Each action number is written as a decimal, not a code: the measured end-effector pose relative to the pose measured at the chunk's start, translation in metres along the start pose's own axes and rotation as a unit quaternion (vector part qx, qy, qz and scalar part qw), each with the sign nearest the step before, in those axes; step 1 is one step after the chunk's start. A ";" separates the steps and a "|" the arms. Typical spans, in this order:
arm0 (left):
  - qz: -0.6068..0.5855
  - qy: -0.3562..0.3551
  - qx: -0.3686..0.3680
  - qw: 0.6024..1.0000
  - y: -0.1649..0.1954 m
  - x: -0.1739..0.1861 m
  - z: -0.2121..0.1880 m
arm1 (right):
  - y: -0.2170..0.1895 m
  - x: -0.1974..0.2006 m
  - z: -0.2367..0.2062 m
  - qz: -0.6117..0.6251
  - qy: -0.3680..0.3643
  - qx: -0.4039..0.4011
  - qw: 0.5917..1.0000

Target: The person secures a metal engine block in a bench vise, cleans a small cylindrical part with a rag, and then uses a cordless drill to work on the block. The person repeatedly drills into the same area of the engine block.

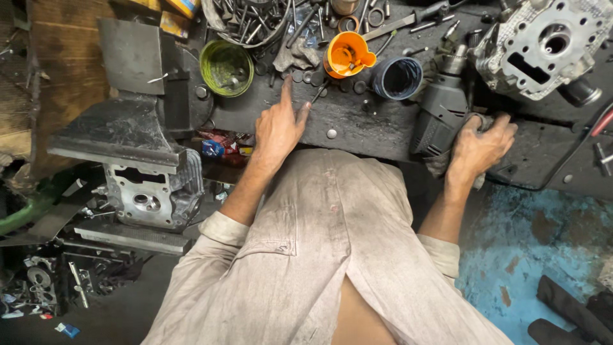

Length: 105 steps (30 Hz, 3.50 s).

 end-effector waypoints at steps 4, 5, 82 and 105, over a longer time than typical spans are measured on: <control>0.009 0.031 0.005 0.999 -0.005 0.006 0.003 | 0.002 -0.001 0.002 -0.005 0.001 0.009 1.000; 0.006 0.037 0.019 0.999 -0.008 0.007 0.004 | 0.002 -0.002 0.003 -0.002 -0.002 0.009 1.000; 0.070 0.337 -0.086 0.935 -0.038 0.016 0.059 | -0.148 0.112 -0.146 0.687 -0.258 -0.055 0.677; -0.376 0.153 -0.271 0.873 -0.009 0.103 -0.182 | -0.294 0.115 -0.146 0.724 -0.394 0.072 0.561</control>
Point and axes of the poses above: each hand's wrist, its own z-axis towards the middle knuckle, its own x-axis out of the back of the hand, y = z × x, the point moved 5 cm from there along z, towards the middle knuckle, and after that the axes turned 13 degrees about x, right-handed, at the moved point
